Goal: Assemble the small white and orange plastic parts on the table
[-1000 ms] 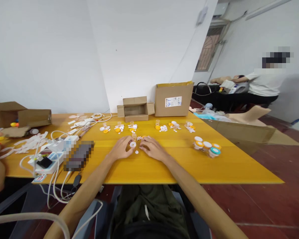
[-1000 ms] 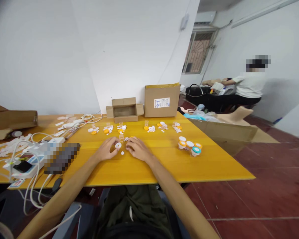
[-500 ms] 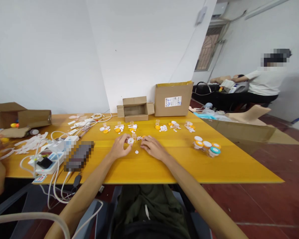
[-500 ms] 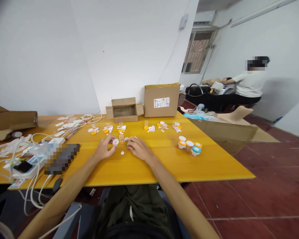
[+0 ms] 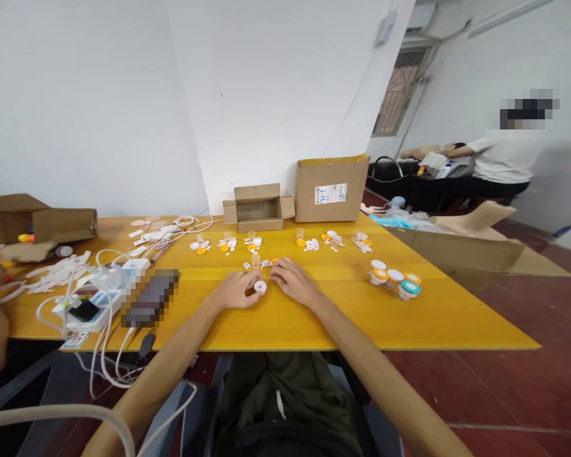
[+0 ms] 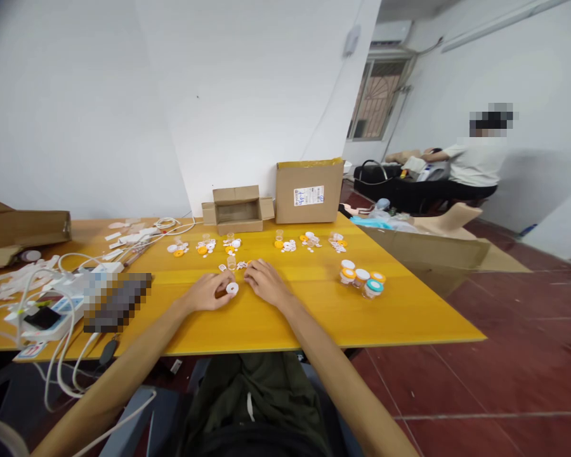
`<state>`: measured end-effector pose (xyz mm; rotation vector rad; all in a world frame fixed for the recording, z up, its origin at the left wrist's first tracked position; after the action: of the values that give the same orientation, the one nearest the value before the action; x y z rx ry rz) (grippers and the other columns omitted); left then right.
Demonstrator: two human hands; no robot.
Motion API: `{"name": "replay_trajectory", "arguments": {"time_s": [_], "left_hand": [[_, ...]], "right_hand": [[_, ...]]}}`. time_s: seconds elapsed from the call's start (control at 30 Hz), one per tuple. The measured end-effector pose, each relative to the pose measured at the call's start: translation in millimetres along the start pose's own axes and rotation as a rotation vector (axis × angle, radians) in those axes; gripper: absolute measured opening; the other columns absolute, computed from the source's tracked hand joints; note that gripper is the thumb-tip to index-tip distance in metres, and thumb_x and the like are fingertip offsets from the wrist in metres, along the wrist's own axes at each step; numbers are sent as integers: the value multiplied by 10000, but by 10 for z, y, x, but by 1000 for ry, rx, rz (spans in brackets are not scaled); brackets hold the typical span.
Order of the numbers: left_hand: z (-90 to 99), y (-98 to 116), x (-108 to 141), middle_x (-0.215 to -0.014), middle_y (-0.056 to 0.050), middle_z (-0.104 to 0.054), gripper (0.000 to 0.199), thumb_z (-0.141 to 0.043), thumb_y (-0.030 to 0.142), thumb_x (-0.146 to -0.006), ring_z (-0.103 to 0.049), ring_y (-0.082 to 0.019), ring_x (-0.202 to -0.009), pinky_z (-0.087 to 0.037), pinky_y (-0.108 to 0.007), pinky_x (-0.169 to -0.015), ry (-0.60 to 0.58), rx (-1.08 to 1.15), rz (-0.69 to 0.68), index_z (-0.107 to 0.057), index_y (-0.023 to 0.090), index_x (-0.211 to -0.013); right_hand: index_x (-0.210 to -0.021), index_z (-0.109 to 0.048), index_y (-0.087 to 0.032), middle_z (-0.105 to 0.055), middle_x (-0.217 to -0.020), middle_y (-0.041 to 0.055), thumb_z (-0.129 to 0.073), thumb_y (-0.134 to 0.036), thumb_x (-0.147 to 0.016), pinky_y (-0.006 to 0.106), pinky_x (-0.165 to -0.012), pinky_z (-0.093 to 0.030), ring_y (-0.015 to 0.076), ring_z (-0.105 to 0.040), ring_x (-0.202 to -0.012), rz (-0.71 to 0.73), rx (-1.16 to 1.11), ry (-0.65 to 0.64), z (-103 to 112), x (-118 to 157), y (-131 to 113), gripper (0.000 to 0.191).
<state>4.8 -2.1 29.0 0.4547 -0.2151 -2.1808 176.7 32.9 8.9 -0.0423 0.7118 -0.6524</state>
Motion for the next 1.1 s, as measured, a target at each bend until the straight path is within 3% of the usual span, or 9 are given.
{"name": "replay_trajectory", "arguments": {"time_s": [0.27,0.6,1.1], "left_hand": [[-15,-11,-20,-658,33,-596,190,-536,323,-861,-562,-170,-628,-360,-267,-608,-74,-64,13,-601,225,-1010],[-19,-39,-21,-658,19,-605,184,-498,318,-903,-573,-174,-624,-385,-266,-609,17,-65,-31,-639,234,-985],[-15,-37,-24,-673,24,-606,210,-509,289,-894,-571,-167,-621,-388,-260,-608,9,-59,-30,-645,231,-1043]], "right_hand": [[-843,-638,-234,-646,-941,46,-581,-105,-924,354,-821,-480,205,-573,-914,-8,-2,-7,-11,5,14,163],[-870,-651,-241,-645,-977,54,-585,-136,-941,369,-828,-468,213,-576,-925,-20,-10,-28,-25,11,47,143],[-866,-646,-234,-644,-958,53,-573,-112,-933,360,-824,-470,211,-567,-921,-21,-28,-25,-2,0,26,157]]}}
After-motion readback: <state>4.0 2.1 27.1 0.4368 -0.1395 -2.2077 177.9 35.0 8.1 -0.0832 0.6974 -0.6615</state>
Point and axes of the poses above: each hand's wrist, its own x-axis away from the middle knuckle, its own z-axis out of the back of the hand, y = z × x, the point moved 4 cm from there along -x, towards the middle knuckle
